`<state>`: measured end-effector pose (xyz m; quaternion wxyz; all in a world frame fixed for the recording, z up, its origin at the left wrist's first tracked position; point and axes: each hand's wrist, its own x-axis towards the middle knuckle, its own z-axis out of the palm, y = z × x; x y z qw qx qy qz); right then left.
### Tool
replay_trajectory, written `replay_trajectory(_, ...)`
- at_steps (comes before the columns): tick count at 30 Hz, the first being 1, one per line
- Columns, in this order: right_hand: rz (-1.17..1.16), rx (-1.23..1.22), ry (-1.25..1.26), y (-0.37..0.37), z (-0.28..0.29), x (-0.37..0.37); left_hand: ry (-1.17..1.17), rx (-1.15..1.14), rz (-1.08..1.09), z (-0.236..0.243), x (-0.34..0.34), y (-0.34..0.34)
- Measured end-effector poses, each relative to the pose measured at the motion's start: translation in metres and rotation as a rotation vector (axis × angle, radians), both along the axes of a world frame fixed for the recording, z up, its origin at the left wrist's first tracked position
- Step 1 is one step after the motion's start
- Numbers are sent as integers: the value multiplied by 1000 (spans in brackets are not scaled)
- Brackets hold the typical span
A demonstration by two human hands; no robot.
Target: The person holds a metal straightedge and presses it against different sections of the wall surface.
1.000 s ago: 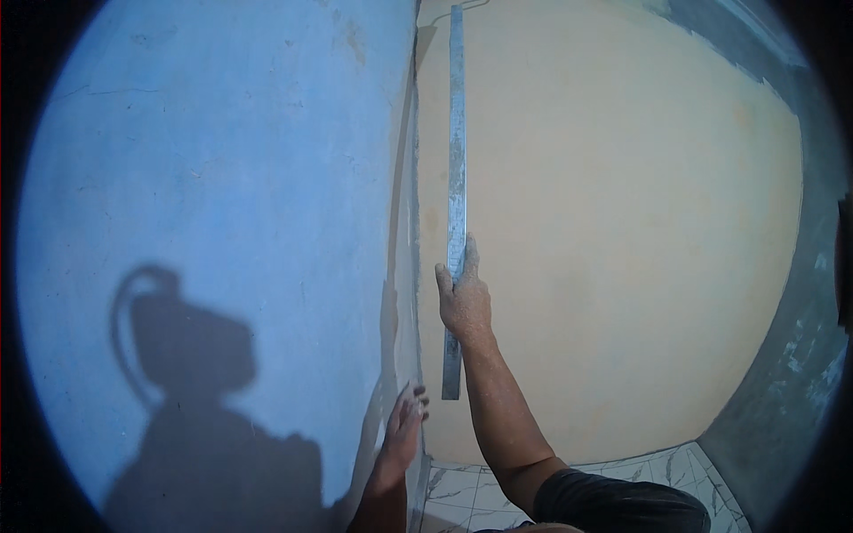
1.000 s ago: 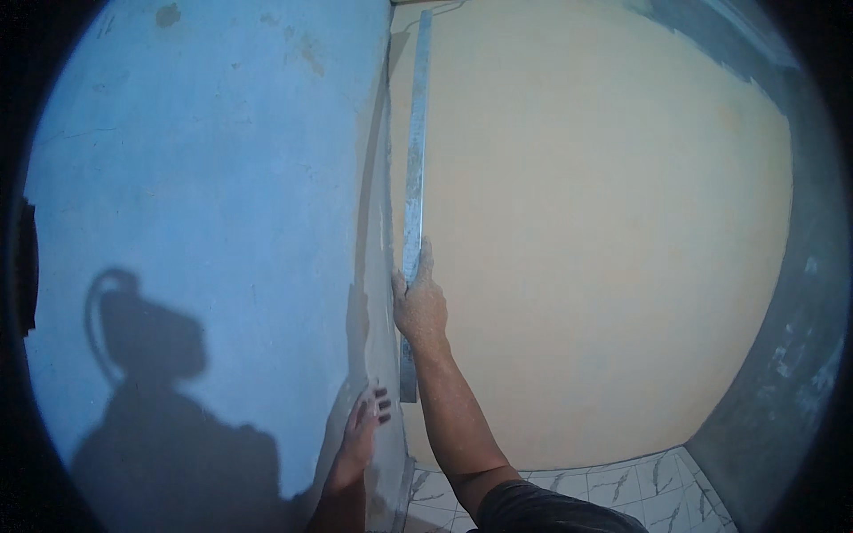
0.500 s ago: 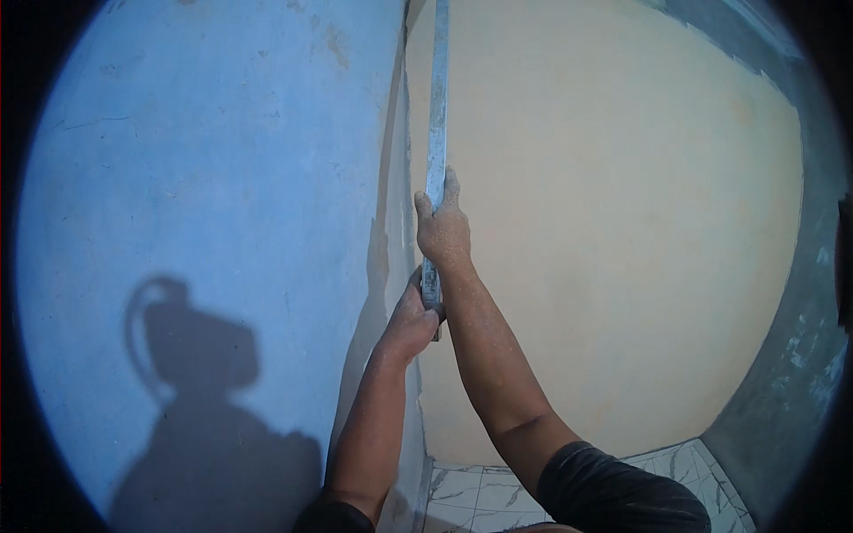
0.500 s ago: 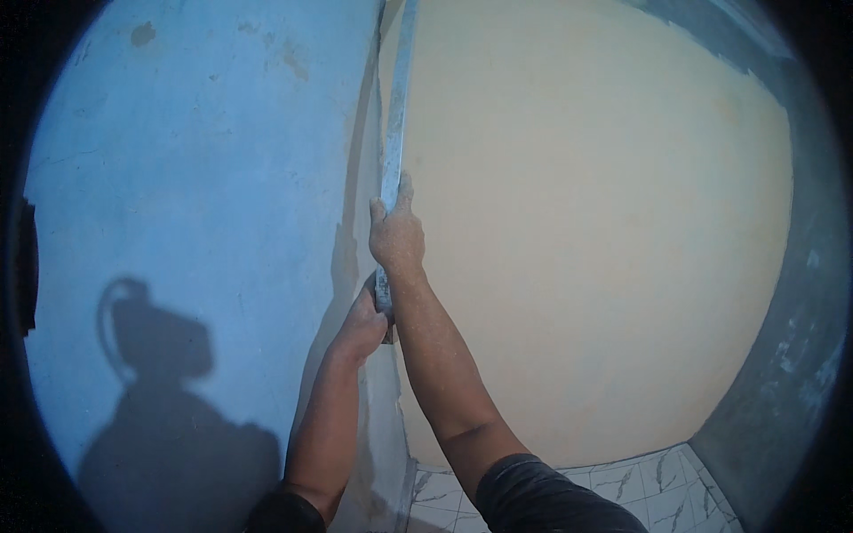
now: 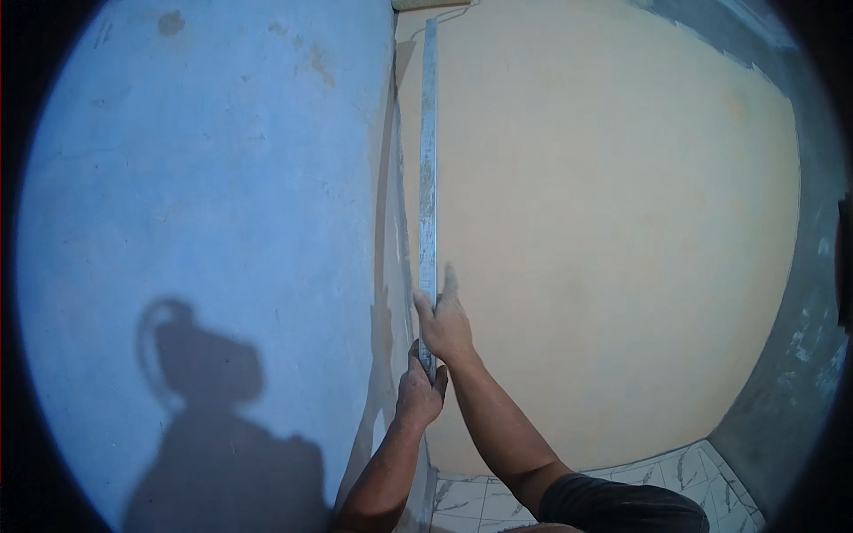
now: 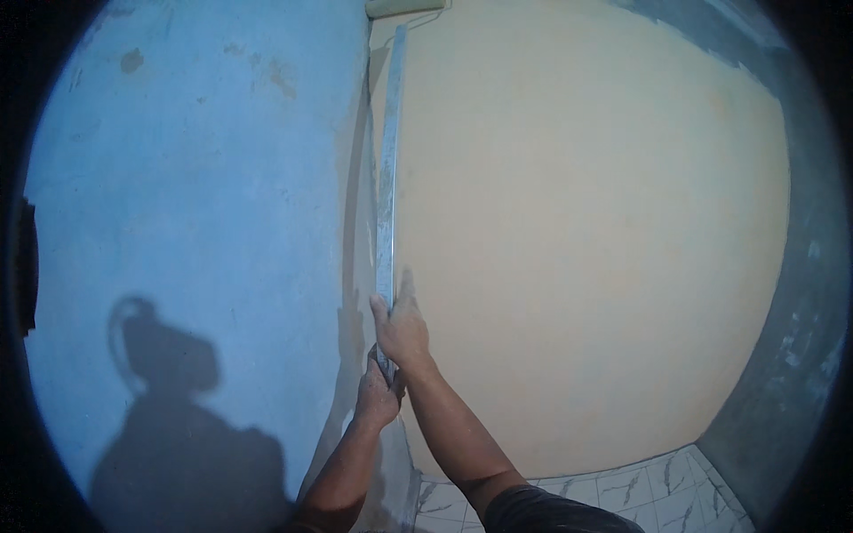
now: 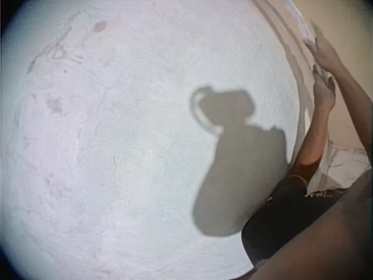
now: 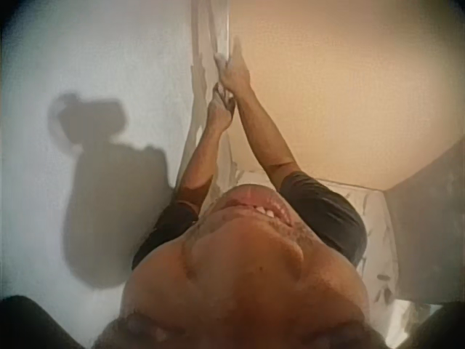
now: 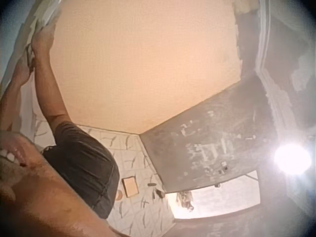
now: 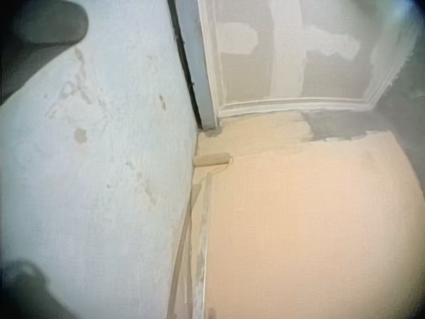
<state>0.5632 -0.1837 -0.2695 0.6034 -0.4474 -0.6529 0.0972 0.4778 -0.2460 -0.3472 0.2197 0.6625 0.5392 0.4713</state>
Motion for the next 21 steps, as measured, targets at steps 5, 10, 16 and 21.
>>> replay_trajectory(5, 130, 64, 195, -27, -11, 54, 29, 224, 96, 23, -10, 19)
replay_trajectory(10, 149, -85, 237, -50, -31, 97, 46, 235, 84, 118, -9, 17)
replay_trajectory(16, 149, -215, 184, -55, -70, 130, 85, 373, 160, 191, -19, 56)
replay_trajectory(21, 124, -316, 163, -53, -99, 163, -30, 252, -2, 199, 13, 35)
